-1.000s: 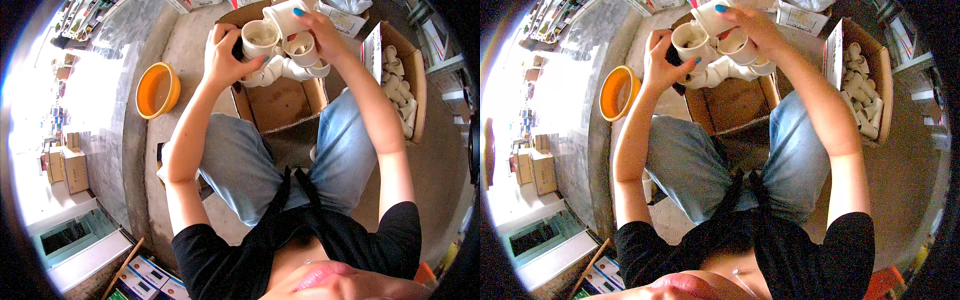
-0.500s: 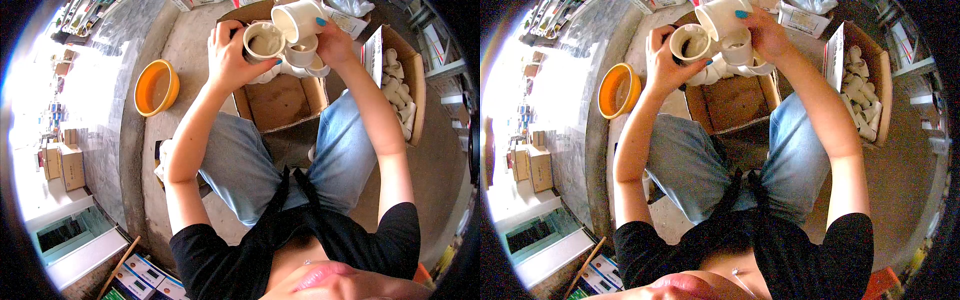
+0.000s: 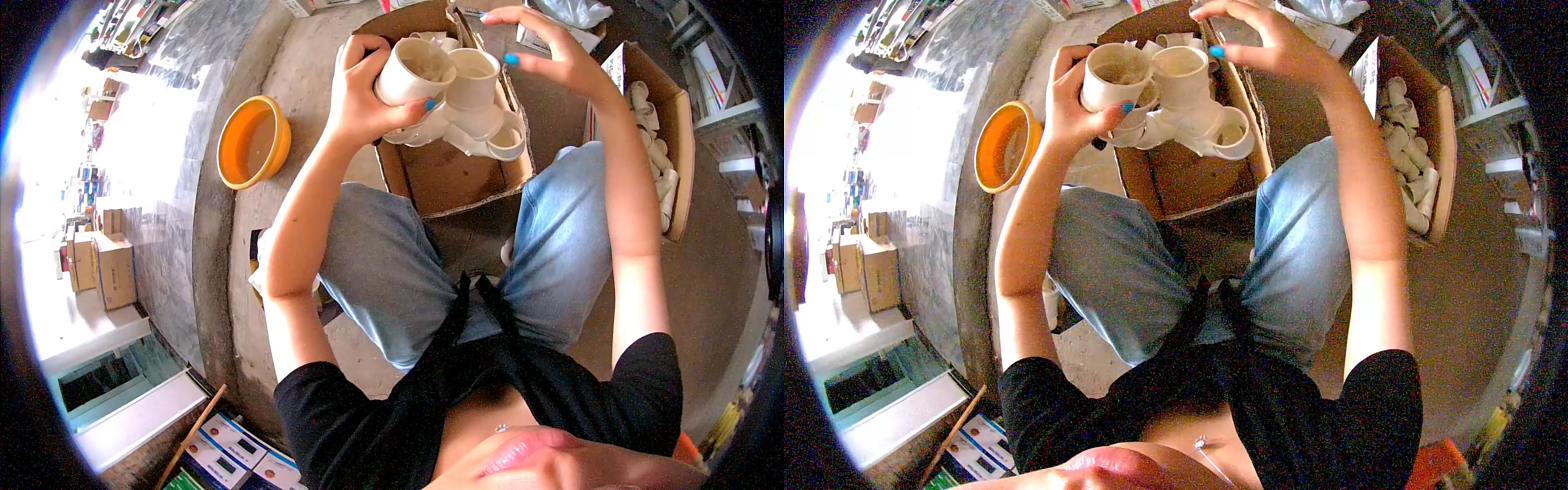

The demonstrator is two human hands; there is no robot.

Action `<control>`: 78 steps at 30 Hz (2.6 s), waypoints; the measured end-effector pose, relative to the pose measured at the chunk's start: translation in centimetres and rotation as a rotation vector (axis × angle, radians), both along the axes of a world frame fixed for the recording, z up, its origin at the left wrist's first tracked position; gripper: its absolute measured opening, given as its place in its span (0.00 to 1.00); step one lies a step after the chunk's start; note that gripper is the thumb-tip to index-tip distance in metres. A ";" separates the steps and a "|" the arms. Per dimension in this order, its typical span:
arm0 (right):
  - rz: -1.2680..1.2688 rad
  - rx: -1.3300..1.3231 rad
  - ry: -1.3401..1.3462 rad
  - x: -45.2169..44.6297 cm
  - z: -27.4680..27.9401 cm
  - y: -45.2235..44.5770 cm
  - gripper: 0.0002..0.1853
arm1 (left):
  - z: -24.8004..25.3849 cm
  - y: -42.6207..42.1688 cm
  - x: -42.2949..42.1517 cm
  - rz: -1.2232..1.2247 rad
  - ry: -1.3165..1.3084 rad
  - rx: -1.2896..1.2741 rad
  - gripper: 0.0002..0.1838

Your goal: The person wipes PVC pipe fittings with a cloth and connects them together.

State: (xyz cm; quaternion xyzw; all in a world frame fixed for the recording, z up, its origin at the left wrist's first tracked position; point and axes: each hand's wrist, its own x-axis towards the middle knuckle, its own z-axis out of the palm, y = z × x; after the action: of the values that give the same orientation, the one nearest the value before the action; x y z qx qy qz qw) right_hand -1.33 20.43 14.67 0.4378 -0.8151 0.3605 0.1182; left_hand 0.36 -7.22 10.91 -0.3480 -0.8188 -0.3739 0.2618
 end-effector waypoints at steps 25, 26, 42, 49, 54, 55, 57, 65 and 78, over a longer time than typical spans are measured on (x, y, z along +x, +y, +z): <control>-0.228 -0.193 -0.374 0.7 -2.7 -4.1 0.12 | 0.6 0.0 0.3 0.195 -0.018 -0.357 0.27; -0.212 -0.211 -0.419 0.5 -2.6 -4.0 0.12 | 0.7 -0.1 0.3 0.188 -0.012 -0.351 0.27; -0.174 0.053 -0.410 -0.1 -4.1 -3.0 0.22 | 1.2 -0.5 0.6 0.218 0.197 -0.452 0.26; 0.027 -0.002 -0.060 1.2 -4.4 -6.0 0.36 | 0.4 -0.2 0.7 0.158 -0.021 -0.309 0.26; 0.027 -0.188 -0.378 0.7 -5.5 -5.5 0.29 | -1.6 -1.5 -1.2 0.071 -0.265 0.019 0.33; 0.054 -0.283 -0.474 0.6 -5.8 -5.6 0.28 | -1.6 -1.9 -1.6 0.104 -0.358 0.142 0.32; -0.069 -0.289 -0.539 0.4 -5.9 -5.5 0.28 | -1.7 -3.0 -2.0 0.175 -0.450 0.278 0.28; -0.288 -0.469 -1.021 0.9 -5.2 -6.1 0.26 | 1.4 -0.7 0.3 0.304 -0.480 0.888 0.20; -0.235 -0.912 -1.358 -1.3 -7.4 -5.8 0.25 | -0.2 3.6 1.2 0.264 0.254 -0.521 0.26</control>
State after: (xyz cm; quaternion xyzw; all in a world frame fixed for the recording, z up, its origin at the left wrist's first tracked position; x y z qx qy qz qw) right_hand -2.64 14.62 7.29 -0.0546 -0.5232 0.8272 -0.1974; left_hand 1.58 -3.66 10.70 -0.3378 -0.8859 -0.0680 0.3105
